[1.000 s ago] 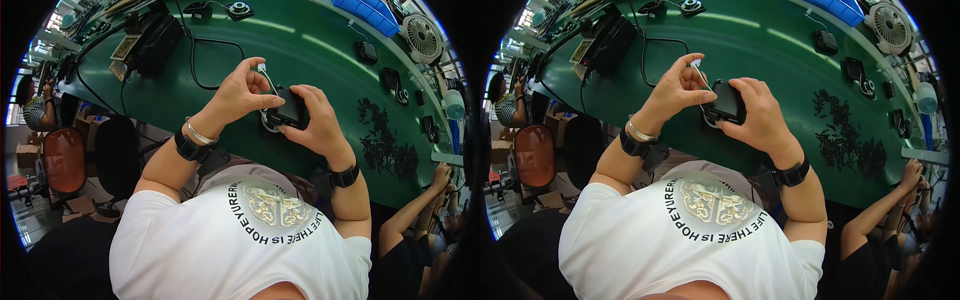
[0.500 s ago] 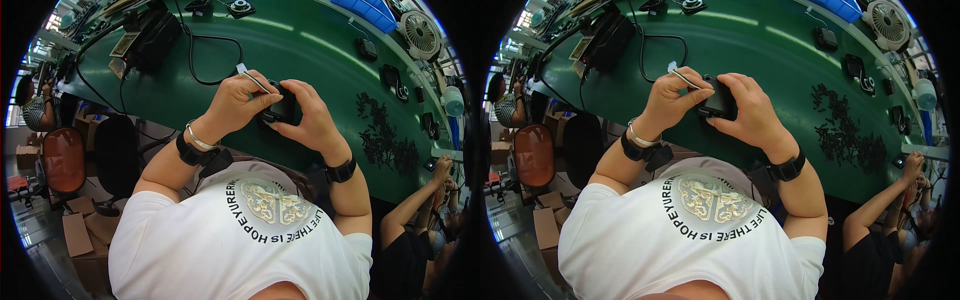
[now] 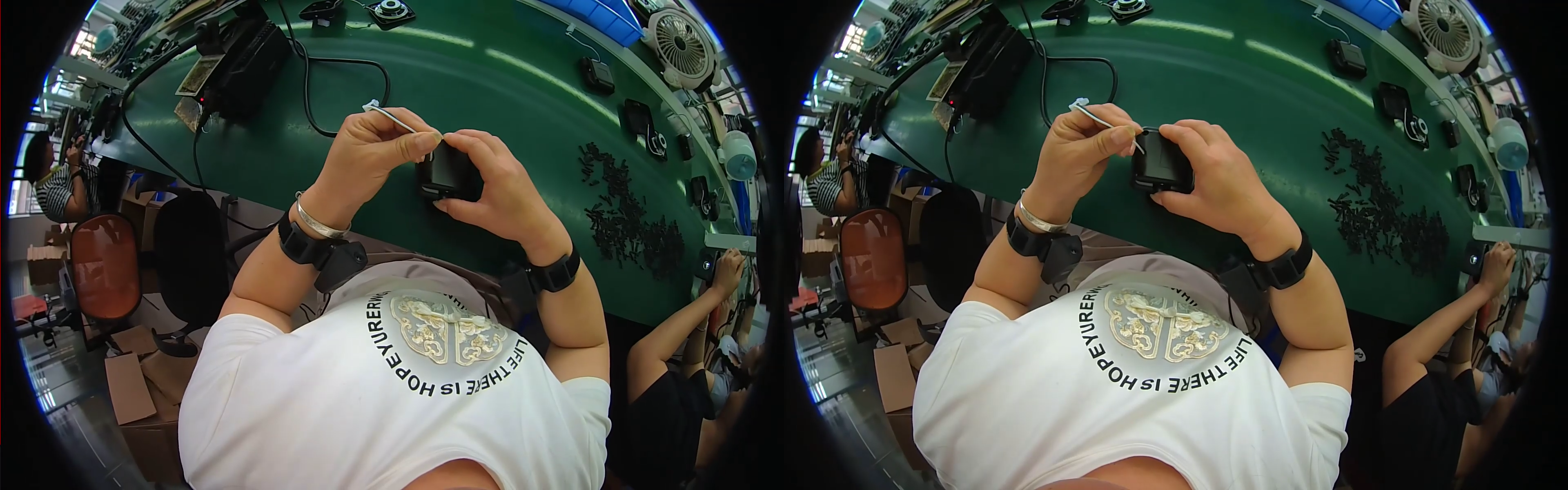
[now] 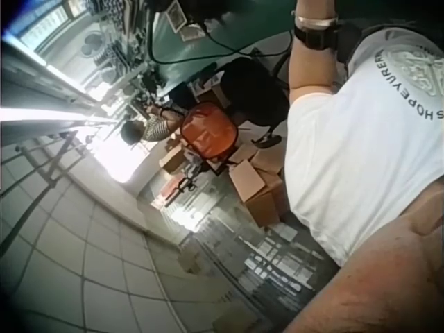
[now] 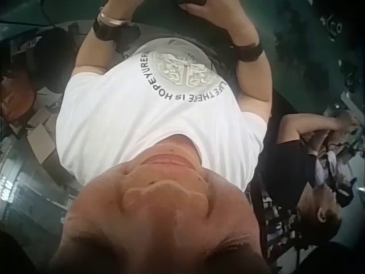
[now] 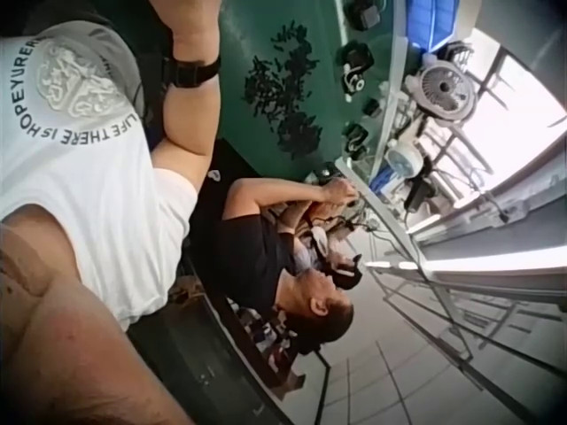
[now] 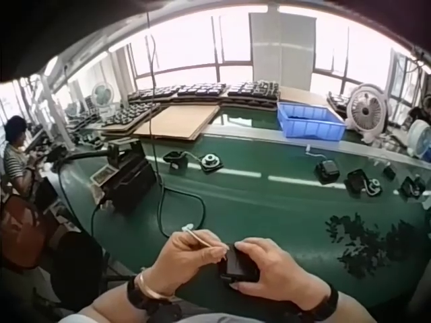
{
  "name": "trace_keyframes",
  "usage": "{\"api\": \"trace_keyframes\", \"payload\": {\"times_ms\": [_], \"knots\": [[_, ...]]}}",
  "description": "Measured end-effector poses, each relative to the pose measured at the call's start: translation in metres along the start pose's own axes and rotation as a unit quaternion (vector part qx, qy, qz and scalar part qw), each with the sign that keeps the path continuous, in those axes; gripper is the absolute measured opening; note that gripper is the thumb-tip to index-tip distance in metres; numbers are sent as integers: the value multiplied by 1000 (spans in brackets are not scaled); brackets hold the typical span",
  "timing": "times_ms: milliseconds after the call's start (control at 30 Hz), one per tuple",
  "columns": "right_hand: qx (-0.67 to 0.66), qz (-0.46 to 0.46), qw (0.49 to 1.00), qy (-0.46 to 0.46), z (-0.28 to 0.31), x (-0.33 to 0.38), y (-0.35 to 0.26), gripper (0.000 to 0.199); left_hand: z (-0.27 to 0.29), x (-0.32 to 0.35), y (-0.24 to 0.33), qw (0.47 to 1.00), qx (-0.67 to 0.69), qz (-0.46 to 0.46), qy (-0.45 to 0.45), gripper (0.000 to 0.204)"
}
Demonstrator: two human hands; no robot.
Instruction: The person assembles a speaker by fitting a housing over a driver, threading the wire through a hole, and inserting screws into the housing by hand before repeating the process.
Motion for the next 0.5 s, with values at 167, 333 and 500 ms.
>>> {"api": "trace_keyframes", "payload": {"times_ms": [167,333,500], "knots": [[20,-28,999,-16,-1,3,2,74,-1,-2,-6,999,26,20,18,11],[4,-75,996,-40,2,3,1,73,-10,8,3,932,-358,30,38,10],[45,-49,997,-47,3,4,-3,72,-10,12,-11,923,-383,-12,27,12]]}}
Point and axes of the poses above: each hand's wrist, its own x-axis away from the middle knuckle, its own z-axis out of the back of the hand, y = z × x, the point moved 5 cm from there along -x, towards the middle knuckle, and after that the axes turned 7 degrees about z, right-handed, at the moved point
